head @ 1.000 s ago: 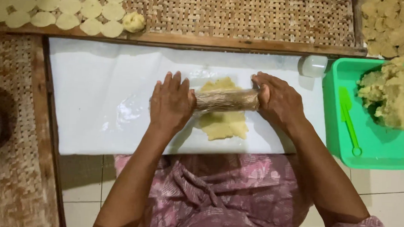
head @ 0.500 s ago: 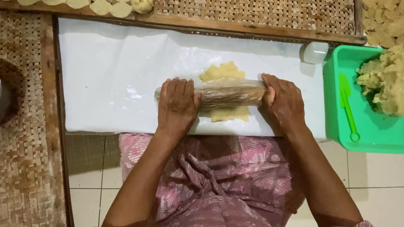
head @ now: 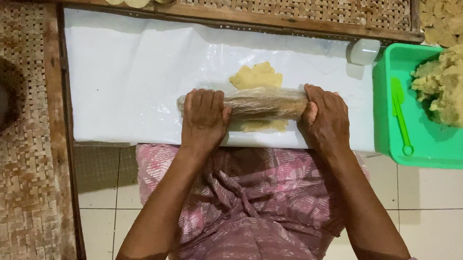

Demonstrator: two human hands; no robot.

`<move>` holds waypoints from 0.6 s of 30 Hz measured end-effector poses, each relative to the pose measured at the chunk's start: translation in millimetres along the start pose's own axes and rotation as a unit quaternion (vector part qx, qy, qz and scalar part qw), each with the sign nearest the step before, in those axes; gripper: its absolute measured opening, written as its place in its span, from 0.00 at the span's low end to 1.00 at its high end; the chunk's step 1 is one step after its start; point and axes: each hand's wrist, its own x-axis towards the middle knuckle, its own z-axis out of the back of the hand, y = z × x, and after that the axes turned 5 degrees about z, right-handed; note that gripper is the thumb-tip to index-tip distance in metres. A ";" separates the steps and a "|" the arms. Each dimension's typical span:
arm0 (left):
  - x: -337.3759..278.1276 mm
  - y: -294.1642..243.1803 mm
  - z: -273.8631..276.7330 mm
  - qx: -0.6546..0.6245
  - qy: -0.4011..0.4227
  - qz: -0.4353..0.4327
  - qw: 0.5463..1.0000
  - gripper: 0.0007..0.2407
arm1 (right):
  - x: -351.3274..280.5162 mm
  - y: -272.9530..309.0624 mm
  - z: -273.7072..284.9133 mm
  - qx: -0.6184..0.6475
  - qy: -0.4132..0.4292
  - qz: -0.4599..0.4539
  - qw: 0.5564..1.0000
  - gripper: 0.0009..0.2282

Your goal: The person is rolling out dough, cutting it into small circular shapes using a mold, and then placing the cut pieces onto a large woven drying tray.

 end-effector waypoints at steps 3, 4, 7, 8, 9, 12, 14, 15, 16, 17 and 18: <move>-4.0 -1.0 -0.7 0.017 0.014 0.002 1.000 0.16 | -4.9 4.0 3.7 0.003 0.005 -0.006 1.000 0.16; -7.0 -1.7 0.5 0.016 0.015 0.002 1.000 0.16 | -7.3 6.7 5.2 0.003 0.005 -0.007 1.000 0.16; -12.3 -5.0 5.0 0.025 0.019 -0.008 0.999 0.17 | -14.7 8.7 6.5 0.008 0.003 -0.030 1.000 0.16; -15.4 -7.2 7.6 0.036 0.026 -0.009 0.999 0.19 | -20.7 6.7 4.5 0.004 0.002 -0.023 1.000 0.16; -18.6 -9.3 10.0 0.047 0.034 -0.009 0.998 0.20 | -26.7 4.7 2.2 0.000 0.002 -0.016 1.000 0.16; -26.9 -14.4 16.3 0.021 0.058 0.009 0.998 0.22 | -40.4 2.8 -0.4 -0.006 -0.006 -0.016 1.000 0.16; -37.5 -18.1 19.7 0.021 0.043 0.008 0.999 0.23 | -48.4 9.4 5.3 -0.008 0.001 -0.018 1.000 0.17; -41.6 -19.4 21.0 0.022 0.027 0.005 0.999 0.24 | -51.0 12.2 7.6 -0.010 0.006 -0.019 1.000 0.18; -41.6 -19.2 22.6 0.023 0.027 0.007 0.999 0.24 | -49.7 14.6 8.2 -0.009 0.008 -0.018 1.000 0.18; -41.5 -18.8 24.2 0.002 0.020 0.009 1.000 0.24 | -48.2 17.0 8.7 -0.017 0.018 -0.018 1.000 0.18; -40.9 -18.7 25.5 -0.018 0.012 0.012 1.000 0.24 | -46.4 18.9 9.3 -0.025 0.027 -0.018 0.999 0.20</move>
